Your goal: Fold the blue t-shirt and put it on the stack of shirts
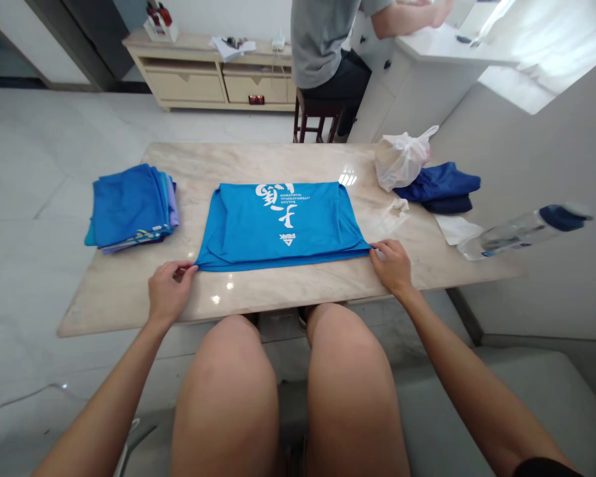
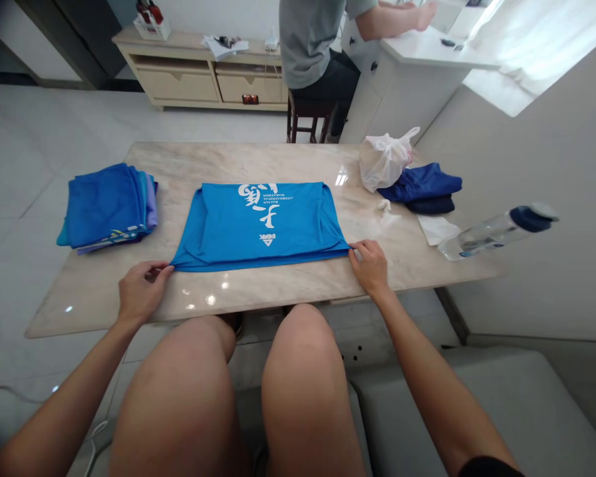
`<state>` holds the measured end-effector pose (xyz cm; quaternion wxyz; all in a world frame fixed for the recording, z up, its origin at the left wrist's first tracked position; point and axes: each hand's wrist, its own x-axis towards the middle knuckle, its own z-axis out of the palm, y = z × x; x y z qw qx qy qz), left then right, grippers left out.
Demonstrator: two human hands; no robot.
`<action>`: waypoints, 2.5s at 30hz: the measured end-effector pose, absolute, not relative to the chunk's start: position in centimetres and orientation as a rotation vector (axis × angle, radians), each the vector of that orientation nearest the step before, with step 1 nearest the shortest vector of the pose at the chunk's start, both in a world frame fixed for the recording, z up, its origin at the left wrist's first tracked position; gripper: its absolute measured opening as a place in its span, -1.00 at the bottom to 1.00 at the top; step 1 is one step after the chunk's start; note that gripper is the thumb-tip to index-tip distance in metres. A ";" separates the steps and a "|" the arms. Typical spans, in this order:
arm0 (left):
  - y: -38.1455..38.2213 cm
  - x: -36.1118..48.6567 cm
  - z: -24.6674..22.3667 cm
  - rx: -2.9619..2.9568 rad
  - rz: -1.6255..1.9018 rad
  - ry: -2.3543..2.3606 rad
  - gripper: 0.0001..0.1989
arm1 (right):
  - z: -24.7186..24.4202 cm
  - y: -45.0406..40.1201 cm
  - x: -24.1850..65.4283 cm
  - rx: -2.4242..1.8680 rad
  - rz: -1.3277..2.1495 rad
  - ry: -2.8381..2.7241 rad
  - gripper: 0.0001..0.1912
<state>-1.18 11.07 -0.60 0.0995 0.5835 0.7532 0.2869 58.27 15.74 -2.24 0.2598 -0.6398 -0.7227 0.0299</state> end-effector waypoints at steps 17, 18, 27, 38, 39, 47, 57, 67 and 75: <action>6.7 2.5 3.5 2.105 0.573 2.128 -0.51 | 1.2 10.5 56.6 -1.618 0.631 -2.138 -0.65; 6.6 3.3 3.2 2.143 0.527 2.108 -0.49 | 1.4 11.1 56.4 -1.633 0.536 -2.129 -0.70; 8.3 5.3 -2.1 2.274 0.265 2.181 -0.28 | 1.0 20.2 50.8 -1.563 0.121 -2.426 -0.49; 22.2 1.2 -0.6 2.295 0.109 2.053 -0.29 | -2.2 29.9 52.5 -1.267 0.356 -2.491 -0.36; 24.1 0.9 -0.3 2.304 0.069 2.019 -0.29 | -2.6 30.6 52.7 -1.278 0.363 -2.500 -0.35; 36.2 1.0 3.0 2.250 -0.156 2.233 -0.30 | -3.8 31.4 53.4 -1.421 0.247 -2.499 -0.26; 17.7 12.7 -1.4 2.713 0.288 1.128 -0.38 | -1.3 20.4 51.5 -1.700 0.048 -2.496 -0.32; 9.2 3.4 0.0 2.661 0.218 1.069 -0.34 | -0.7 8.5 53.2 -1.025 0.233 -2.740 -0.33; 7.1 3.3 -0.9 2.665 0.405 1.097 -0.53 | -2.7 9.2 53.0 -1.035 0.240 -2.592 -0.48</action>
